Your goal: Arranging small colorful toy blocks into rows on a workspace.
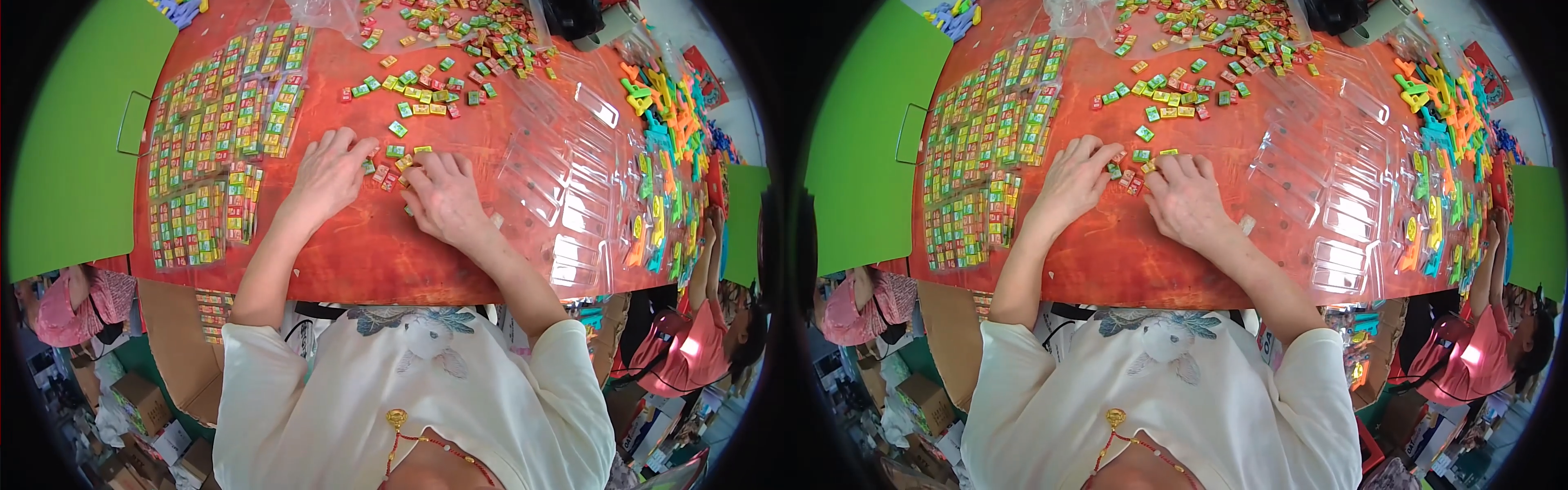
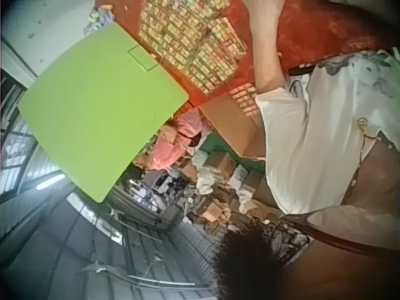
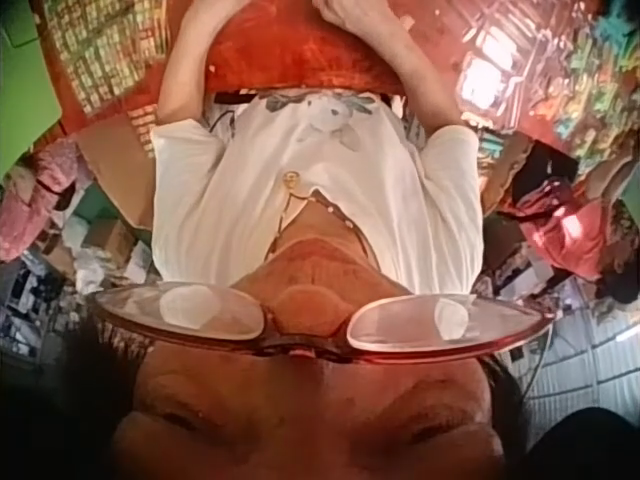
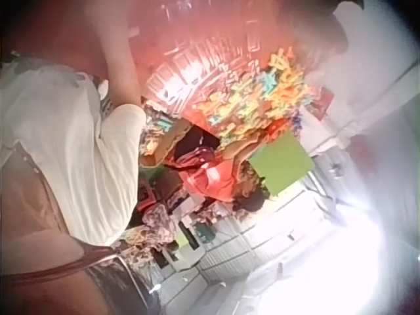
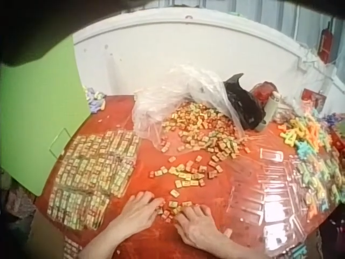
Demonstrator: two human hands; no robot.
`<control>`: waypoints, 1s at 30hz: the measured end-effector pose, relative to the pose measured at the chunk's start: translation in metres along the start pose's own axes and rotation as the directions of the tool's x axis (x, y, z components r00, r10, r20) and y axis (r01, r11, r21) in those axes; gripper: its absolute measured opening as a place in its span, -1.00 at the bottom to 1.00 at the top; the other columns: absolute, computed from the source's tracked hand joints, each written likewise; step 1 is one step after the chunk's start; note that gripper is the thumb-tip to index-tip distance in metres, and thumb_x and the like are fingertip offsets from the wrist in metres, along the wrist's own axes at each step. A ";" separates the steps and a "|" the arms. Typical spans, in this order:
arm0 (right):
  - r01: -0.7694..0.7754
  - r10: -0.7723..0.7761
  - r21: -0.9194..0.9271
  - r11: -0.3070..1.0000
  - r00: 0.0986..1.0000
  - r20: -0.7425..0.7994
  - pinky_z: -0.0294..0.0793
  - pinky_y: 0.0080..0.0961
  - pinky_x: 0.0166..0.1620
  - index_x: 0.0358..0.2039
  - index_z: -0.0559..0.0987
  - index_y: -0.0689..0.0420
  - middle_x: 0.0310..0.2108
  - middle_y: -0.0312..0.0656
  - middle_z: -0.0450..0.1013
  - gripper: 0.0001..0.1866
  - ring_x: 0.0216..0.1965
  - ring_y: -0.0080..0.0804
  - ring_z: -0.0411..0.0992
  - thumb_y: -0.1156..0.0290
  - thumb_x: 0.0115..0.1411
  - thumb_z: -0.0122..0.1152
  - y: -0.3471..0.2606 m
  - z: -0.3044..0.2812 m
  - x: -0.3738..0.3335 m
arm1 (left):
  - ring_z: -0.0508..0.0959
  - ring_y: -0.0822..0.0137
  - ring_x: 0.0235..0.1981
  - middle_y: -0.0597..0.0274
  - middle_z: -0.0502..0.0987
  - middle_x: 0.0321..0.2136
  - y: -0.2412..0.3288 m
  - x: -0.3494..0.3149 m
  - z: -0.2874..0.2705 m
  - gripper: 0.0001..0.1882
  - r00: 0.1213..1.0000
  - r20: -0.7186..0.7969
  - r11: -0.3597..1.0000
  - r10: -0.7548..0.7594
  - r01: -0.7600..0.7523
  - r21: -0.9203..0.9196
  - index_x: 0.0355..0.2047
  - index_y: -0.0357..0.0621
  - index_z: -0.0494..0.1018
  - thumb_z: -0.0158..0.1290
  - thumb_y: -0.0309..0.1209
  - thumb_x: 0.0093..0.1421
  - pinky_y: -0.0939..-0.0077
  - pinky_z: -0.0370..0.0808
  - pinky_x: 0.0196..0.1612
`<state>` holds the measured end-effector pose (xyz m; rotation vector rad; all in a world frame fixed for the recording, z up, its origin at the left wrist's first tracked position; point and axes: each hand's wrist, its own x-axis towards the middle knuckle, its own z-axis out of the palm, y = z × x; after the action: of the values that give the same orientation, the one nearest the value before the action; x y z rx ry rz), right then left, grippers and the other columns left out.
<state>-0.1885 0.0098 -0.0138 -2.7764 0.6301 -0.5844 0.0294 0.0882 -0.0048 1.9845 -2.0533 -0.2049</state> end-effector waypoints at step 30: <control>-0.014 0.005 -0.084 0.996 0.994 -0.106 0.21 -0.06 0.08 -0.29 0.56 0.06 -0.12 -0.17 0.41 -0.74 -0.04 -0.21 0.38 0.31 -0.01 0.36 -0.011 0.032 0.024 | 0.49 0.14 -0.09 0.16 0.50 -0.23 -0.006 0.033 0.012 -0.75 0.998 0.017 0.993 -0.059 0.057 0.099 -0.15 0.03 0.54 0.15 -0.25 0.16 0.15 0.23 -0.06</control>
<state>-0.1505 0.0128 -0.0311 -2.8339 0.7053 -0.7229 0.0316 0.0544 -0.0144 2.1105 -2.0566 -0.1389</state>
